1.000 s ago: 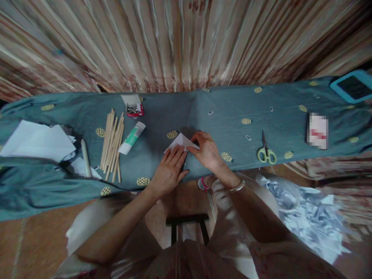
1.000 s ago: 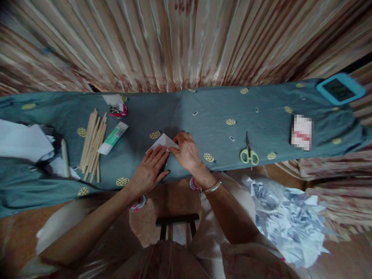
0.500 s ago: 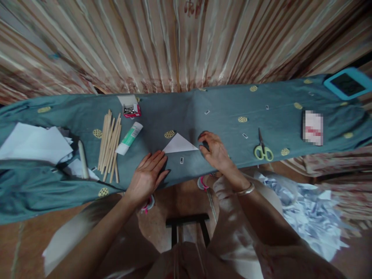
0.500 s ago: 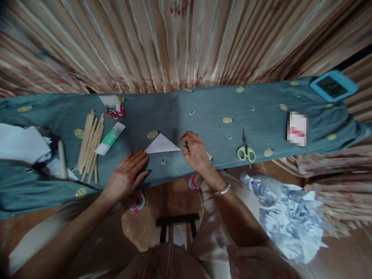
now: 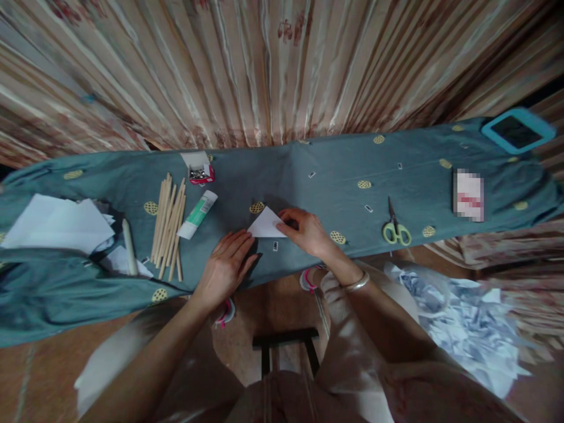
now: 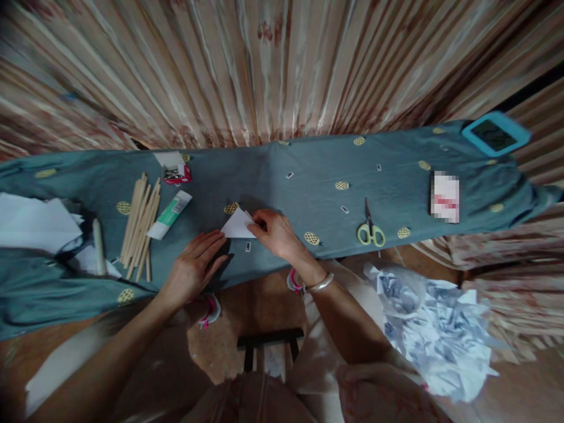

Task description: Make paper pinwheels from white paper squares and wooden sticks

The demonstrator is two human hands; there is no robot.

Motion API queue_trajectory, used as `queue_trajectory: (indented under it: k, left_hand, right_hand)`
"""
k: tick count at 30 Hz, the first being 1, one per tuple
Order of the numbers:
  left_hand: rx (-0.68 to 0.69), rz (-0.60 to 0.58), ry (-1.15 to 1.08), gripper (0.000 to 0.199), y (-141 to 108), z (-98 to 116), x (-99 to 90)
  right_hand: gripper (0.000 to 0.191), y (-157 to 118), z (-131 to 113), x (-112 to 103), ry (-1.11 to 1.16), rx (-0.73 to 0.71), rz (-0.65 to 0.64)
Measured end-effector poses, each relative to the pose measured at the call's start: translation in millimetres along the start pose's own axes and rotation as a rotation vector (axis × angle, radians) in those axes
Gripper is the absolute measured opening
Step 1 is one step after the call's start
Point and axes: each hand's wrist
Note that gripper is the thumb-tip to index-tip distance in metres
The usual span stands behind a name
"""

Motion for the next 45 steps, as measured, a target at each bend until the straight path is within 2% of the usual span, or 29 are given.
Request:
queue_trajectory:
  k: [4,9,13,18,23,25,31,35,39,45]
  left_hand:
    - [-0.058,0.062,-0.026,0.045,13.6,-1.1,-1.7]
    - [-0.070,0.080,-0.098,0.060,29.6,0.6,4.4]
    - [-0.067,0.087,-0.121,0.054,36.1,6.1,9.2]
    - [-0.028,0.077,-0.129,0.043,39.7,15.7,5.8]
    - [0.052,0.055,-0.178,0.032,40.8,20.5,2.7]
    - [0.030,0.040,-0.169,0.031,42.0,18.6,0.3]
    - [-0.071,0.059,-0.019,0.027,41.8,5.0,-5.6]
    - [-0.021,0.025,0.039,0.021,33.8,5.2,2.5]
    - [0.033,-0.026,0.019,0.019,26.2,8.9,10.7]
    - [0.013,-0.035,-0.080,0.024,20.2,7.3,9.7]
  right_hand:
    - [0.009,-0.2,-11.5,0.5,0.073,0.027,-0.049]
    - [0.008,-1.0,-15.1,6.1,0.085,-0.057,0.001]
    - [0.009,-2.3,-11.4,6.8,0.103,-0.117,0.036]
    - [0.026,0.6,-5.7,-2.1,0.144,-0.062,-0.030]
    - [0.023,5.5,-1.6,-15.2,0.206,-0.004,-0.129]
    - [0.020,6.2,1.4,-19.1,0.230,0.017,-0.155]
    - [0.032,-0.7,10.6,-19.7,0.268,0.025,-0.110]
    - [0.030,-11.7,6.2,-13.4,0.202,0.016,-0.120]
    - [0.029,-20.1,-3.0,-12.6,0.016,-0.009,-0.154]
    - [0.032,-23.0,-1.9,-15.3,-0.186,-0.218,-0.053]
Point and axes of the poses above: each hand's wrist, its own y-axis towards the middle knuckle, its own x-axis out of the palm, z = x × y, and after that the axes turned 7 degrees about -x, right-handed
